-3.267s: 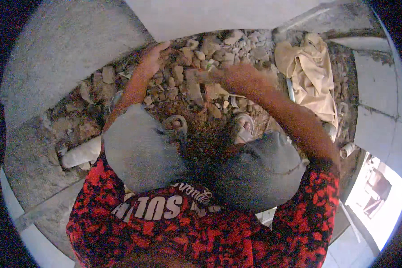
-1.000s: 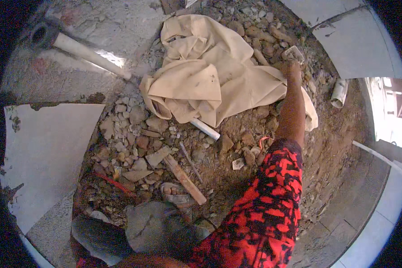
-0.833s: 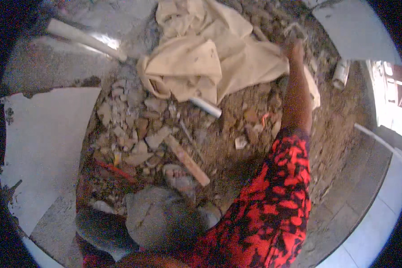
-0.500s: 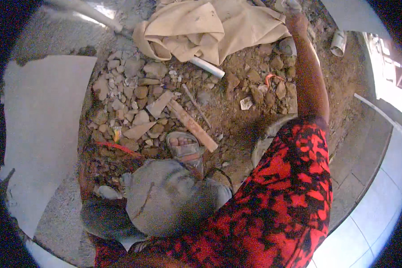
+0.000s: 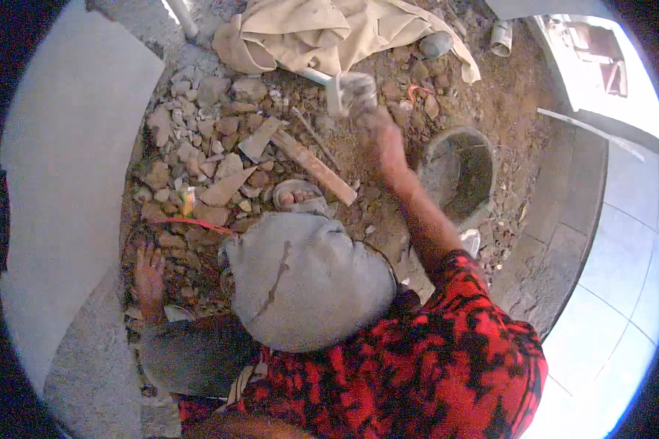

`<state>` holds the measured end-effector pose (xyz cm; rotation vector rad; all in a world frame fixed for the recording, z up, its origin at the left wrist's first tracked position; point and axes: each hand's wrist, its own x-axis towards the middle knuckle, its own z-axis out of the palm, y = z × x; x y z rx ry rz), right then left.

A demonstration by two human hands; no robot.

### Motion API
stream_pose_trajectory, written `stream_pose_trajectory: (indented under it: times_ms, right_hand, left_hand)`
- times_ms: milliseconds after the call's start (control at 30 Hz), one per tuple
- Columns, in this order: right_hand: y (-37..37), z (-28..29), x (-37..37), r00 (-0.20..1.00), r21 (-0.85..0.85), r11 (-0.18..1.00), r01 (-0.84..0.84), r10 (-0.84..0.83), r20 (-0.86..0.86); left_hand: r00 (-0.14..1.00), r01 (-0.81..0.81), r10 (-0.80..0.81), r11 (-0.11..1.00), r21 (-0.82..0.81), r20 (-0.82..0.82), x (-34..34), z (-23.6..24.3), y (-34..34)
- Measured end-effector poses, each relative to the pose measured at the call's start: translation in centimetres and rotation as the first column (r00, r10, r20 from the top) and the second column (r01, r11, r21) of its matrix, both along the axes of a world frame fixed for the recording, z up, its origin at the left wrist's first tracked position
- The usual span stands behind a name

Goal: Applying and leveling tiles on a wall using mortar and tools.

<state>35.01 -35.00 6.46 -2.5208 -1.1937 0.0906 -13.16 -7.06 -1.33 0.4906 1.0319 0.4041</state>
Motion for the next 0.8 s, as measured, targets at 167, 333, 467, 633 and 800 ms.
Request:
stream_pose_trajectory:
  times_ms: [167,333,467,633,800]
  right_hand:
    - [-5.3,-6.2,-4.4,0.984,-0.041,0.999,-0.015,0.008,-0.176]
    - [-6.9,-7.3,-5.3,0.906,0.095,0.995,-0.015,0.054,-0.419]
    - [-4.8,-5.2,-3.0,0.991,-0.08,0.997,0.022,-0.033,-0.128]
    - [-4.9,-8.6,1.3,0.999,-0.347,0.937,-0.033,0.034,-0.002]
    - [-3.8,-9.6,0.7,0.982,-0.552,0.817,0.166,-0.19,0.014]
  left_hand:
    - [0.999,-0.038,0.038,0.999,0.0,-0.019,-1.4,-1.2,-1.6]
    - [0.982,-0.143,0.139,0.989,-0.022,-0.127,-3.4,0.5,-3.4]
    - [0.985,-0.048,0.054,0.998,0.04,-0.161,-2.4,2.8,-4.5]
    - [0.978,0.03,-0.012,0.996,0.084,-0.209,-1.7,2.6,-3.1]
    - [0.954,0.209,-0.177,0.972,0.112,-0.244,0.3,4.9,-1.3]
